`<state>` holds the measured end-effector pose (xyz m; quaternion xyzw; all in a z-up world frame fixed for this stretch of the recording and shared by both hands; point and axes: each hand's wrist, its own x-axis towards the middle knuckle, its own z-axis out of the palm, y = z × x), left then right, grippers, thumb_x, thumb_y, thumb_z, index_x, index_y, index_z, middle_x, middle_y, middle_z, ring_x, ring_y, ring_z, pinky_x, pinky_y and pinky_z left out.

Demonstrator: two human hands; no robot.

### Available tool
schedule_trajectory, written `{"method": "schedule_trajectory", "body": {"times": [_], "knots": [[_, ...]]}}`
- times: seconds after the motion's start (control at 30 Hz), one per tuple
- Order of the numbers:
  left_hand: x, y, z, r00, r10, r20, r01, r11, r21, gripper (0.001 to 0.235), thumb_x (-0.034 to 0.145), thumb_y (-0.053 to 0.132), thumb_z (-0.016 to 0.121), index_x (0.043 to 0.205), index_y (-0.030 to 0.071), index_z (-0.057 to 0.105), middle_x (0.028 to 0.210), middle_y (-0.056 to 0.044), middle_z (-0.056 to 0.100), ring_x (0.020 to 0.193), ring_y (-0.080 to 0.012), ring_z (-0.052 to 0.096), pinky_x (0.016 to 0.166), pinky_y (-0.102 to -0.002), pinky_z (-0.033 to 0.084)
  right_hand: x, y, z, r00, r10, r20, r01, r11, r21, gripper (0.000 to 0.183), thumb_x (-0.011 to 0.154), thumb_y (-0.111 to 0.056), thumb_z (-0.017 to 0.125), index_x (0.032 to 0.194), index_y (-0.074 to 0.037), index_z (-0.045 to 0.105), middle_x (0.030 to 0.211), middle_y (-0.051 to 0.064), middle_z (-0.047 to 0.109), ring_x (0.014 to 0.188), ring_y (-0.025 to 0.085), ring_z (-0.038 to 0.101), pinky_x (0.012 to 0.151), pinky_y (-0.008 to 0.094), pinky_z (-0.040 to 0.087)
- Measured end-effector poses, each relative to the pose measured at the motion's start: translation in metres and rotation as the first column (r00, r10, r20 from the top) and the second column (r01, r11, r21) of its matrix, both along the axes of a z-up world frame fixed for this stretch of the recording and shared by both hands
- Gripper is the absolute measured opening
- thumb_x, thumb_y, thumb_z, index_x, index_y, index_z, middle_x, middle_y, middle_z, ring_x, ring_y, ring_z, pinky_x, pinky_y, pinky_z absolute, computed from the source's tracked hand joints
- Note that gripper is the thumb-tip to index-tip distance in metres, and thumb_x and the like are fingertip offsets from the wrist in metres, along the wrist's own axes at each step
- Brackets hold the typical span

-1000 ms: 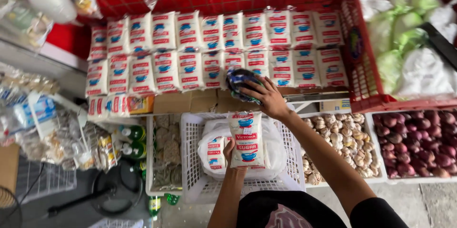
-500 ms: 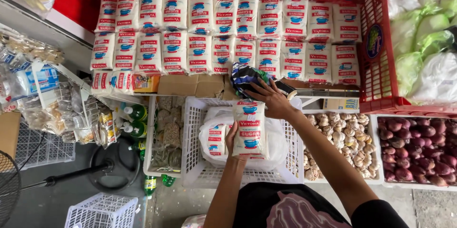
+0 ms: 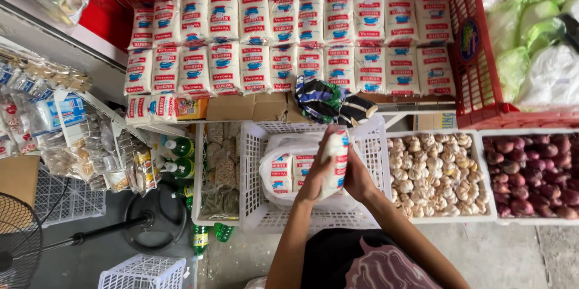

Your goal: The person places bags of sugar into a white plastic basket and then organizes additional bags on a shelf.

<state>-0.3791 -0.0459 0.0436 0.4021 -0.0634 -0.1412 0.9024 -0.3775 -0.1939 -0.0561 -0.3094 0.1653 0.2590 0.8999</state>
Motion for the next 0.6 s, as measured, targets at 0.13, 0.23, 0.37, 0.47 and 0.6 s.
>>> {"method": "schedule_trajectory", "body": {"times": [0.13,0.23,0.37,0.47,0.6], "knots": [[-0.01,-0.008,-0.003,0.966,-0.123,0.227,0.049,0.951,0.306,0.078,0.108,0.031,0.05,0.168,0.006,0.007,0.178,-0.011,0.008,0.164,-0.0244,0.008,0.13,-0.039,0.011,-0.009,0.003,0.053,0.996,-0.019,0.088,0.014,0.998,0.062,0.059,0.105,-0.047,0.033,0.149,-0.011,0.047,0.143,0.011,0.062,0.123,0.028,0.062,0.108,0.044,0.046],[-0.021,-0.017,0.001,0.921,-0.087,0.379,-0.14,0.836,0.53,0.075,0.111,0.036,0.045,0.169,0.004,0.008,0.18,-0.012,0.005,0.167,-0.0284,0.002,0.133,-0.041,0.008,-0.011,-0.01,0.02,0.988,-0.012,0.154,0.01,1.0,0.013,0.059,0.103,-0.047,0.035,0.144,-0.009,0.051,0.137,0.013,0.066,0.12,0.028,0.065,0.106,0.042,0.048],[-0.031,-0.013,0.017,0.84,-0.173,0.514,-0.419,0.395,0.818,0.084,0.101,0.036,0.061,0.166,0.001,0.02,0.174,-0.02,0.022,0.162,-0.0357,0.014,0.129,-0.05,0.007,-0.023,-0.029,-0.031,0.984,-0.146,0.098,0.162,0.969,-0.189,0.044,0.108,-0.033,0.048,0.137,-0.002,0.055,0.121,0.011,0.069,0.107,0.022,0.067,0.092,0.039,0.056],[-0.032,-0.006,0.002,0.854,-0.016,0.52,-0.464,0.428,0.776,0.081,0.095,0.032,0.071,0.158,-0.002,0.033,0.159,-0.022,0.044,0.149,-0.0353,0.039,0.121,-0.05,0.028,-0.02,-0.034,-0.029,0.975,-0.099,0.198,0.156,0.942,-0.297,0.042,0.112,-0.031,0.056,0.135,0.004,0.061,0.111,0.012,0.07,0.093,0.018,0.065,0.078,0.034,0.056],[-0.037,0.007,-0.025,0.957,0.22,0.191,-0.291,0.689,0.664,0.06,0.085,0.022,0.082,0.134,-0.001,0.057,0.122,-0.014,0.069,0.107,-0.0213,0.07,0.087,-0.036,0.06,-0.026,-0.012,0.049,0.942,0.06,0.33,0.123,0.852,-0.509,0.043,0.102,-0.03,0.063,0.133,0.001,0.063,0.111,0.009,0.075,0.095,0.013,0.069,0.082,0.03,0.059]]}}
